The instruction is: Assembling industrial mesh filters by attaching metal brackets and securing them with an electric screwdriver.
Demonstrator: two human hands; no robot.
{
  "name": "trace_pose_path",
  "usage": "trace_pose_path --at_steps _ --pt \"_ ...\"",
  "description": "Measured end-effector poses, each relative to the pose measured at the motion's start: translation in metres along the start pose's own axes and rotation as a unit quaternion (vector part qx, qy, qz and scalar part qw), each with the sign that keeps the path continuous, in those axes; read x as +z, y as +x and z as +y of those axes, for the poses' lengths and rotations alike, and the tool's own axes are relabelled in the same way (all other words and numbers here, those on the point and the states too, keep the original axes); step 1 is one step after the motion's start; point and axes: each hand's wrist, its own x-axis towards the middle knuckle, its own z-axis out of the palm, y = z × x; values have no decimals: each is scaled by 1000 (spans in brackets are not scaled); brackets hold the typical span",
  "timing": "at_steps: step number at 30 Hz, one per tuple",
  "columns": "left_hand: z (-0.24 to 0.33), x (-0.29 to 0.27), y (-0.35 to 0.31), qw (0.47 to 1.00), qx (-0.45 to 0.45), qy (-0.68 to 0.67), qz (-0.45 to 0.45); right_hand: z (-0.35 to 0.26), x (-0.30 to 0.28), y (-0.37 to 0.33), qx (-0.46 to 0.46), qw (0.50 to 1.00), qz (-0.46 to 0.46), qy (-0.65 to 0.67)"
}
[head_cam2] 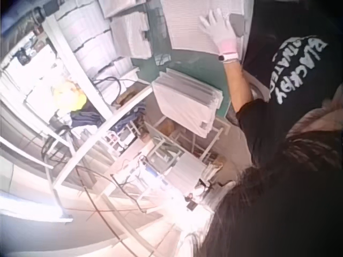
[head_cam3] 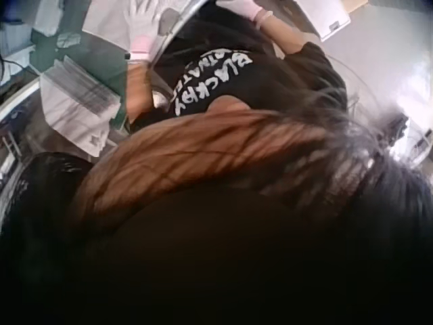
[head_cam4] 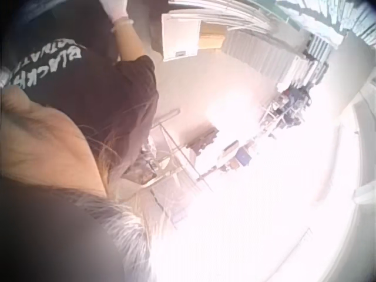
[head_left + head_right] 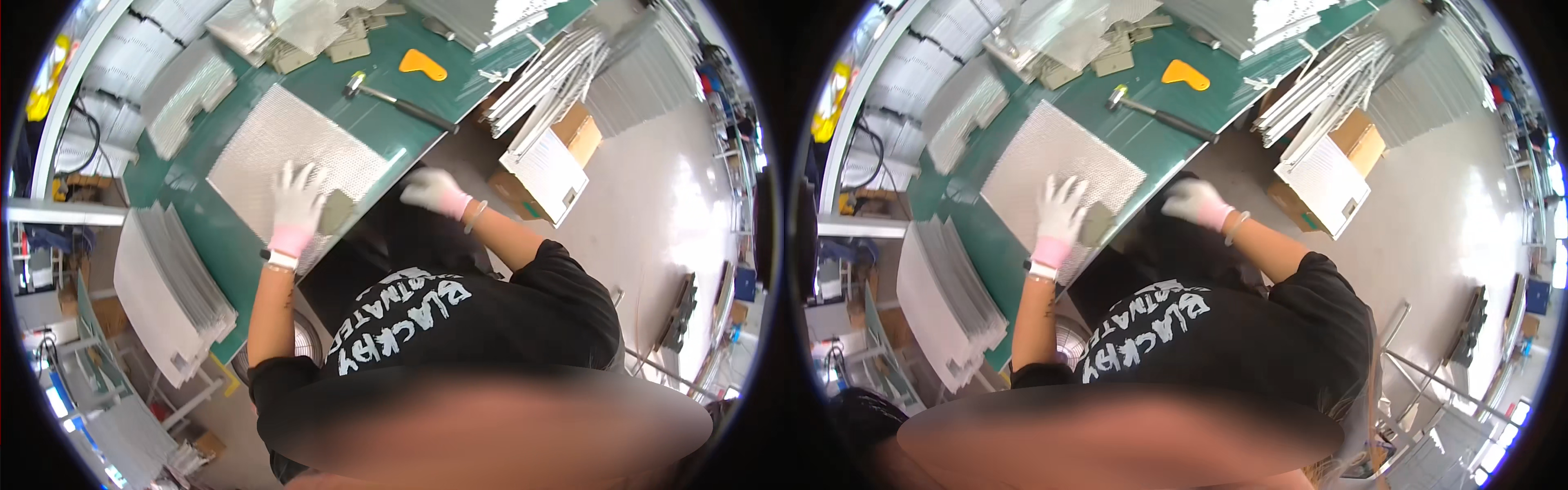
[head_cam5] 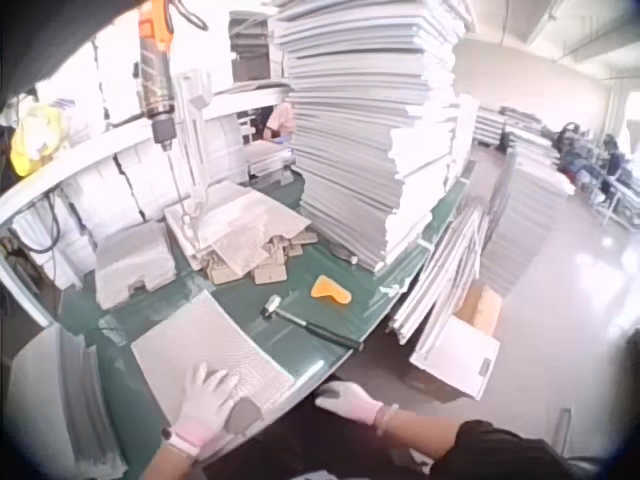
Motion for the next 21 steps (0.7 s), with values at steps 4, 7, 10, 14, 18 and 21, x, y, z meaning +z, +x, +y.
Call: trace_pose_path --at_steps 4,7,10,14,18,21 --pt "26 -12 -34 981 -56 -111 147 148 -74 13 180 782 585 -119" --pt "75 -4 -22 960 50 -219 166 292 -149 -33 337 621 668 -233" --pt "104 2 -37 958 62 -255 113 284 -158 -27 427 801 409 93" --pt "121 27 -56 928 82 -354 78 244 -169 -15 427 837 317 125" --pt "140 47 -56 868 85 -488 -21 257 -163 -39 338 804 484 -65" --pt "141 55 -61 859 41 -505 -78 171 -138 -20 241 808 434 317"
